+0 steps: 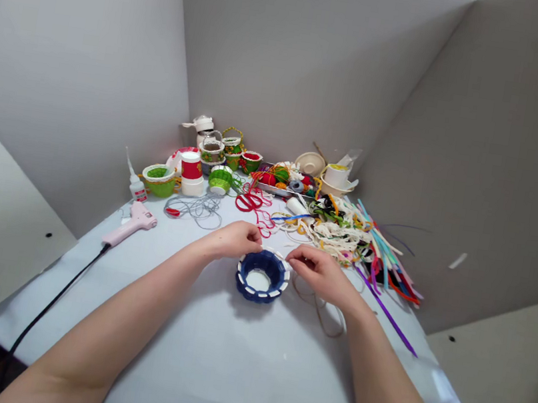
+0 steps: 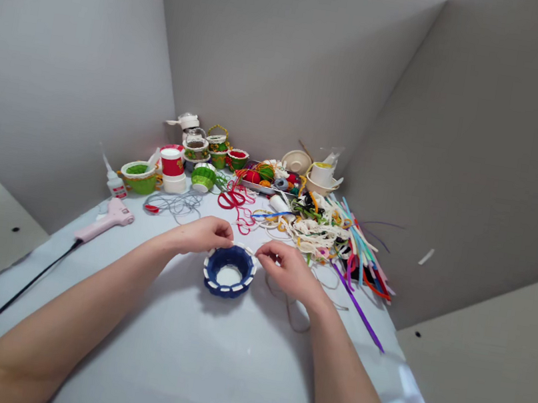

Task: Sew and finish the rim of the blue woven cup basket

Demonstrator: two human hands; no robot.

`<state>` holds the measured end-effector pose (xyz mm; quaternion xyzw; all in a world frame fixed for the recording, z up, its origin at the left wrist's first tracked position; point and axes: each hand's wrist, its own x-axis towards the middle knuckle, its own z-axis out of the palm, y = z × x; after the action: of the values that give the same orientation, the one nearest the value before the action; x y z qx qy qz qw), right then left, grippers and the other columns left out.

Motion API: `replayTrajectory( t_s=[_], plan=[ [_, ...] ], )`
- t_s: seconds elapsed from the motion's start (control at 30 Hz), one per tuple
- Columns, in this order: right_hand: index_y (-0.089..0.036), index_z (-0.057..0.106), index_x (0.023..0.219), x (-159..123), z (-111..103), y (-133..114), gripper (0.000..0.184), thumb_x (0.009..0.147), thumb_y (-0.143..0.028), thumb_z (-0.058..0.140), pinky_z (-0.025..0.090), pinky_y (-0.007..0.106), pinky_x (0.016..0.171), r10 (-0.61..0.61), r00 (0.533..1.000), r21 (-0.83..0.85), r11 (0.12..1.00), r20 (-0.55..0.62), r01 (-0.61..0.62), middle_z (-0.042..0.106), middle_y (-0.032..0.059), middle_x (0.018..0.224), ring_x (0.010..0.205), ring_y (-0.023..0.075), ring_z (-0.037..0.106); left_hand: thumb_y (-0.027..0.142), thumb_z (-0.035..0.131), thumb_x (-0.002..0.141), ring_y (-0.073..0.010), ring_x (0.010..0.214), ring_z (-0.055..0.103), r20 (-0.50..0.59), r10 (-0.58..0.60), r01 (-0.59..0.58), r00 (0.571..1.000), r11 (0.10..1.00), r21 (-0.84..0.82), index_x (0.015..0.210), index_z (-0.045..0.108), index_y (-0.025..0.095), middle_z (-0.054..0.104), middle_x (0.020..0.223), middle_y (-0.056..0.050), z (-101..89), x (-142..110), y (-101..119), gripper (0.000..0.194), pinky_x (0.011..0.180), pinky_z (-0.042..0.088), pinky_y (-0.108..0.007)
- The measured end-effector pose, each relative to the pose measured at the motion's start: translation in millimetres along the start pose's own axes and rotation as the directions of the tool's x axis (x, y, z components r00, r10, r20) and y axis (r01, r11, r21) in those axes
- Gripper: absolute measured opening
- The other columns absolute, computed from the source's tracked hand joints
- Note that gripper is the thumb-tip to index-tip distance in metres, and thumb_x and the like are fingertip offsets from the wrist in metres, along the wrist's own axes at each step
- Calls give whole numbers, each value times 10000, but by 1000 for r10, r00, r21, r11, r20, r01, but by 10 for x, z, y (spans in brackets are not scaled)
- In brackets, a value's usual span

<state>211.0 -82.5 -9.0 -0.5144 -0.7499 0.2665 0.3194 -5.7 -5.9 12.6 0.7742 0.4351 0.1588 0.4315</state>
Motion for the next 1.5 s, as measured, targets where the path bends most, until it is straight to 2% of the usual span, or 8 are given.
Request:
replayTrajectory(
  t_s=[0.47,0.67,0.83,0.93,1.03,1.2,1.37,1.5],
  plan=[
    [-157,674,850,24,54,83,237,856,-319,501,435,245,672,47,990,49,997,132,-54,667,33,800,736,153,567,229,559,676,-113,547,554,101,-53,59,993,996,-60,740,550,155,555,645,12,-12,4,-49,98,493,472,-219],
    [-152,638,749,33,36,87,331,878,-402,464,400,234,615,74,994,61,995,74,-79,612,13,703,664,133,518,197,550,669,-118,580,575,108,-114,124,988,989,-86,744,528,156,552,664,12,-7,-16,-5,87,533,493,-227],
    [-145,674,772,47,137,56,292,836,-380,514,387,227,567,131,990,45,990,53,-133,626,18,680,618,129,511,297,603,669,-141,685,587,32,11,-13,999,996,85,819,614,155,631,747,-12,19,-2,9,208,594,460,-220],
    [-151,671,769,49,181,32,276,833,-369,514,382,222,556,124,992,31,992,38,-125,624,13,674,610,126,509,359,605,691,-150,756,598,47,101,-102,994,995,20,830,667,144,675,806,-29,84,32,-11,264,660,452,-221],
    [-151,658,759,48,159,32,303,850,-391,495,376,222,555,93,995,9,996,37,-93,601,6,655,606,123,496,372,625,677,-146,704,591,107,80,-76,991,996,-37,784,691,126,679,759,-33,137,60,-43,276,624,437,-224],
    [-158,669,845,32,34,64,316,868,-414,485,417,246,643,61,998,31,998,35,-62,642,24,759,700,142,538,371,657,647,-141,669,577,45,36,-31,998,994,-104,767,701,111,676,729,-33,133,90,-95,290,610,432,-229],
    [-183,668,840,2,3,41,205,822,-350,551,414,244,614,92,995,-18,996,-42,-93,651,16,761,667,134,537,362,637,664,-152,682,594,-47,20,-21,999,1000,-20,746,700,124,683,732,-36,154,104,-109,259,593,433,-230],
    [-185,643,812,-13,40,-6,168,839,-313,537,413,245,621,27,994,-79,996,-106,-36,640,21,773,683,135,542,352,625,672,-152,688,602,-77,17,-15,997,1000,21,716,692,135,682,718,-31,175,96,-91,231,579,431,-222]
  ],
)
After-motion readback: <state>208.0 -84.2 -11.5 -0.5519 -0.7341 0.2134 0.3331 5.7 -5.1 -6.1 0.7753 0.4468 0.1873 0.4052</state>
